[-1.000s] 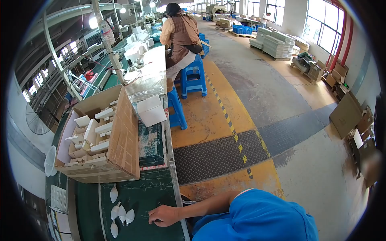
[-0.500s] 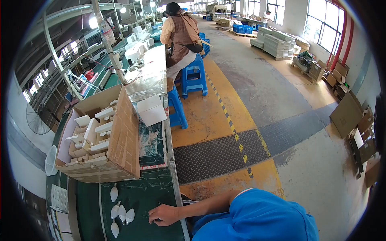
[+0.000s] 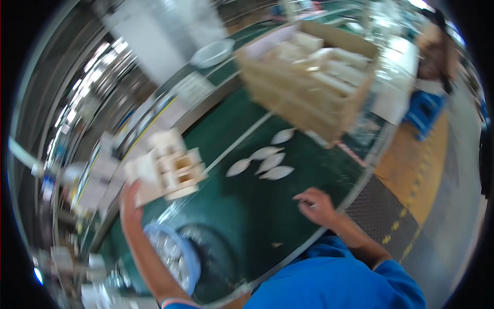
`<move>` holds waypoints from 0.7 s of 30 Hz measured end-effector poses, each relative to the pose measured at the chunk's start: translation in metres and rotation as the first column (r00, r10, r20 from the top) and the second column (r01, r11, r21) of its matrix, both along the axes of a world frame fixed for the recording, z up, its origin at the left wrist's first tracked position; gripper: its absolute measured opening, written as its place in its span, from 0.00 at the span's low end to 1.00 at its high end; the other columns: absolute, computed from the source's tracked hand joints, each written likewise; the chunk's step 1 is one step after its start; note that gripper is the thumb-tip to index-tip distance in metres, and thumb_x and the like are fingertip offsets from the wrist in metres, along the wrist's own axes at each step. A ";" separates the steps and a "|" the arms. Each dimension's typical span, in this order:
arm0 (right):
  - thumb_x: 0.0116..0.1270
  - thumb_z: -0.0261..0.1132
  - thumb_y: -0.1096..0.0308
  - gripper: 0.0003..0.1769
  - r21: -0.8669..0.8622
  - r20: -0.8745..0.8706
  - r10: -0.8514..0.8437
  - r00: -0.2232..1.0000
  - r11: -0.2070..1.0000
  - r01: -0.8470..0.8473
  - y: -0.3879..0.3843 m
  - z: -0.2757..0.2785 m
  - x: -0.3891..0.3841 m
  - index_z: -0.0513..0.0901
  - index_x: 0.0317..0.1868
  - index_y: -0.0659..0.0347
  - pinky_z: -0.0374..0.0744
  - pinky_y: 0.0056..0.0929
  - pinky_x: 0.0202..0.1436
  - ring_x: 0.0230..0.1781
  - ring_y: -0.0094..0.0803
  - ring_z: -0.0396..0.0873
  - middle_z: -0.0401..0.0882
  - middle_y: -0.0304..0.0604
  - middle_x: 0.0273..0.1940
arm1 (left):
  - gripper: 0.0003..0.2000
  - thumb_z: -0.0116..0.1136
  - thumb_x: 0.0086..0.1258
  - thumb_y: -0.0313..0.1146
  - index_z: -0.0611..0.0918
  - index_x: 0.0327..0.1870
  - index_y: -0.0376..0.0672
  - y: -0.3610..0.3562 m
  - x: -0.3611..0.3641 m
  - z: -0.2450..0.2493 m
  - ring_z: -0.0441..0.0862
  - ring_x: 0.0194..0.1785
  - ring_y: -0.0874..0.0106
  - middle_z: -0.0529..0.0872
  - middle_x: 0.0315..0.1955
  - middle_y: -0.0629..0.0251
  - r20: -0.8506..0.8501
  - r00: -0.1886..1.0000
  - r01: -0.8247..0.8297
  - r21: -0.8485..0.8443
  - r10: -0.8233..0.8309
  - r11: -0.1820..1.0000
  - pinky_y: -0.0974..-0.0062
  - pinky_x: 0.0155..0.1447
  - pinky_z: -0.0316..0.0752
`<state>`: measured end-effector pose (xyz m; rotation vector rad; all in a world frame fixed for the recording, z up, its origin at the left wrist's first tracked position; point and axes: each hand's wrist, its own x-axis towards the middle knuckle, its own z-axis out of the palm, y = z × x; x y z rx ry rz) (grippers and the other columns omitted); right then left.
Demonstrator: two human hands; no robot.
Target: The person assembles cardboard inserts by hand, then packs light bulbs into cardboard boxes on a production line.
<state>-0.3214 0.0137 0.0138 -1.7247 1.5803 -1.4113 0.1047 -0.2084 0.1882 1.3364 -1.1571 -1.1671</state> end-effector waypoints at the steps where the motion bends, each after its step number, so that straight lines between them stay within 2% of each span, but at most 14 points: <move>1: 0.55 0.61 0.76 0.12 0.075 0.103 -0.014 0.995 0.997 0.006 -0.001 0.002 -0.002 0.83 0.40 0.58 0.75 0.25 0.30 0.27 0.27 0.75 0.74 0.39 0.28 | 0.21 0.62 0.60 0.32 0.75 0.54 0.39 0.016 -0.022 0.016 0.80 0.43 0.72 0.81 0.41 0.65 0.105 0.994 0.019 0.030 -0.022 0.999 0.73 0.46 0.76; 2: 0.56 0.61 0.76 0.12 0.166 0.194 -0.058 0.979 0.986 0.026 -0.001 0.007 -0.004 0.82 0.41 0.60 0.73 0.22 0.30 0.28 0.23 0.74 0.74 0.37 0.29 | 0.21 0.62 0.60 0.34 0.75 0.54 0.37 0.023 -0.033 0.022 0.80 0.42 0.74 0.82 0.41 0.65 0.134 0.982 0.129 0.015 -0.130 0.991 0.75 0.45 0.75; 4: 0.59 0.61 0.74 0.11 0.147 0.221 -0.077 0.972 0.988 0.045 -0.006 0.031 -0.012 0.82 0.43 0.63 0.71 0.19 0.32 0.29 0.18 0.72 0.73 0.36 0.30 | 0.20 0.61 0.61 0.34 0.75 0.54 0.37 0.037 -0.054 0.034 0.81 0.42 0.75 0.82 0.41 0.65 0.154 0.934 0.309 0.102 -0.322 0.946 0.76 0.46 0.75; 6: 0.59 0.61 0.73 0.11 0.126 0.270 -0.034 0.962 0.992 0.000 -0.013 0.059 -0.016 0.81 0.44 0.63 0.71 0.18 0.32 0.29 0.18 0.71 0.72 0.36 0.30 | 0.20 0.61 0.62 0.34 0.76 0.53 0.35 0.046 -0.075 0.032 0.81 0.42 0.77 0.83 0.41 0.64 0.139 0.860 0.471 0.153 -0.491 0.869 0.77 0.48 0.75; 8: 0.60 0.61 0.73 0.12 0.103 0.314 -0.016 0.949 0.994 -0.018 -0.014 0.081 -0.015 0.81 0.44 0.64 0.70 0.18 0.32 0.29 0.18 0.71 0.72 0.36 0.30 | 0.20 0.61 0.62 0.33 0.76 0.53 0.34 0.055 -0.097 0.028 0.81 0.42 0.77 0.83 0.42 0.64 0.091 0.828 0.533 0.184 -0.554 0.826 0.78 0.49 0.75; 10: 0.61 0.61 0.71 0.13 0.095 0.314 0.095 0.945 0.987 -0.131 -0.014 0.097 -0.013 0.80 0.46 0.65 0.70 0.18 0.33 0.29 0.19 0.71 0.71 0.37 0.30 | 0.20 0.62 0.62 0.33 0.76 0.53 0.34 0.064 -0.122 0.025 0.81 0.42 0.77 0.83 0.42 0.64 0.028 0.801 0.581 0.204 -0.598 0.788 0.78 0.50 0.74; 11: 0.59 0.63 0.71 0.15 0.141 0.216 0.132 0.967 0.976 -0.165 -0.012 0.100 -0.016 0.80 0.47 0.66 0.71 0.19 0.31 0.28 0.20 0.71 0.74 0.38 0.32 | 0.20 0.62 0.62 0.33 0.76 0.53 0.34 0.065 -0.129 0.021 0.80 0.42 0.77 0.83 0.42 0.64 0.011 0.777 0.615 0.205 -0.630 0.762 0.78 0.50 0.74; 12: 0.59 0.63 0.71 0.15 0.148 0.207 0.117 0.971 0.978 -0.150 -0.008 0.103 -0.016 0.80 0.47 0.66 0.71 0.19 0.31 0.28 0.20 0.71 0.74 0.38 0.32 | 0.20 0.62 0.62 0.33 0.76 0.53 0.34 0.068 -0.137 0.019 0.80 0.42 0.77 0.83 0.42 0.64 -0.001 0.768 0.628 0.203 -0.641 0.751 0.78 0.50 0.74; 14: 0.57 0.65 0.72 0.16 0.370 0.144 0.161 0.976 0.907 -0.204 0.002 0.105 -0.014 0.80 0.46 0.66 0.72 0.21 0.29 0.25 0.21 0.71 0.76 0.39 0.35 | 0.19 0.61 0.63 0.33 0.76 0.53 0.34 0.078 -0.154 0.016 0.81 0.41 0.76 0.83 0.41 0.64 -0.051 0.809 0.586 0.155 -0.586 0.795 0.78 0.50 0.74; 15: 0.53 0.70 0.70 0.24 0.404 0.154 0.171 0.973 0.888 -0.220 0.007 0.088 -0.017 0.78 0.52 0.64 0.73 0.21 0.27 0.24 0.22 0.70 0.78 0.40 0.36 | 0.19 0.61 0.63 0.33 0.76 0.53 0.34 0.081 -0.159 0.014 0.81 0.41 0.76 0.83 0.41 0.64 -0.058 0.801 0.597 0.155 -0.596 0.787 0.78 0.50 0.74; 16: 0.53 0.70 0.70 0.24 0.410 0.147 0.154 0.977 0.890 -0.202 0.013 0.085 -0.016 0.78 0.52 0.64 0.73 0.21 0.27 0.24 0.22 0.70 0.78 0.40 0.36 | 0.19 0.60 0.64 0.33 0.74 0.53 0.34 0.084 -0.165 0.011 0.81 0.42 0.75 0.82 0.42 0.63 -0.113 0.818 0.575 0.145 -0.564 0.805 0.77 0.50 0.75; 18: 0.49 0.73 0.66 0.36 0.474 0.201 0.201 0.959 0.836 -0.275 0.023 0.082 -0.012 0.71 0.60 0.61 0.73 0.21 0.28 0.24 0.22 0.70 0.77 0.40 0.36 | 0.19 0.59 0.64 0.33 0.73 0.53 0.33 0.091 -0.180 0.004 0.81 0.43 0.74 0.82 0.42 0.62 -0.178 0.817 0.573 0.135 -0.549 0.808 0.76 0.50 0.75; 19: 0.45 0.76 0.63 0.49 0.490 0.243 0.225 0.943 0.811 -0.320 0.025 0.075 -0.013 0.61 0.67 0.59 0.73 0.21 0.29 0.24 0.22 0.69 0.75 0.40 0.39 | 0.18 0.58 0.65 0.32 0.73 0.53 0.34 0.097 -0.188 0.000 0.81 0.42 0.73 0.81 0.41 0.61 -0.242 0.848 0.510 0.128 -0.472 0.851 0.75 0.49 0.76; 21: 0.44 0.77 0.61 0.51 0.449 0.222 0.178 0.959 0.854 -0.262 0.029 0.072 -0.008 0.60 0.68 0.59 0.72 0.21 0.29 0.24 0.22 0.68 0.74 0.41 0.41 | 0.18 0.56 0.65 0.32 0.71 0.53 0.34 0.107 -0.197 -0.004 0.80 0.44 0.71 0.80 0.42 0.60 -0.295 0.875 0.440 0.153 -0.384 0.885 0.72 0.49 0.76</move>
